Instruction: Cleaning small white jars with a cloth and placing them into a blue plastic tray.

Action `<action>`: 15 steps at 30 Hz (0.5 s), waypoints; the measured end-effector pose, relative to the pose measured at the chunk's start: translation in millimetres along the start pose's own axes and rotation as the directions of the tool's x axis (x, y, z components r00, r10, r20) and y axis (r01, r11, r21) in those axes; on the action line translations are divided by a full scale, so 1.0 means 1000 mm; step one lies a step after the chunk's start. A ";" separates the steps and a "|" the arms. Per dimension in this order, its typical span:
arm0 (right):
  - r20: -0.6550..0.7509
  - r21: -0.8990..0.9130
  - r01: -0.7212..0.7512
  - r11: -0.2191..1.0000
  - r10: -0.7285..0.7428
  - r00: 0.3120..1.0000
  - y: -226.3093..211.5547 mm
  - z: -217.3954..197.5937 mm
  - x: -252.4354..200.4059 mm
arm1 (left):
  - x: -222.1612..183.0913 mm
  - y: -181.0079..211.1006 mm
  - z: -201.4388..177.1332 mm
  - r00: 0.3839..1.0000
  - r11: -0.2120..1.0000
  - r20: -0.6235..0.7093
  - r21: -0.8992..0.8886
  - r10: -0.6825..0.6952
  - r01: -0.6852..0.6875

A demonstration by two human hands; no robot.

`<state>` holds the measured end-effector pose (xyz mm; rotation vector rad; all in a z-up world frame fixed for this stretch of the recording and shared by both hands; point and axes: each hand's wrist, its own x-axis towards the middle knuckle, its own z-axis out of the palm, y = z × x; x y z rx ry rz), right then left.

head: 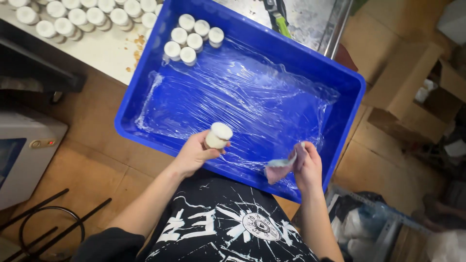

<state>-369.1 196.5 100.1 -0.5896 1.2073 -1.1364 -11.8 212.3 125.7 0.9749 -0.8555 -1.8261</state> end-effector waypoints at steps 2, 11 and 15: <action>0.004 0.020 -0.006 1.000 0.006 1.000 0.006 -0.001 0.000 | 0.006 0.017 -0.002 0.994 0.991 -0.097 0.122 0.059 -0.047; -0.022 0.007 -0.014 1.000 0.014 1.000 0.009 0.008 -0.011 | 0.142 -0.017 -0.053 0.756 0.782 -0.510 0.623 0.410 -0.003; -0.051 -0.014 -0.023 1.000 0.022 0.998 0.016 0.000 -0.018 | 0.203 -0.052 -0.060 0.537 0.692 -0.567 0.720 0.625 -0.044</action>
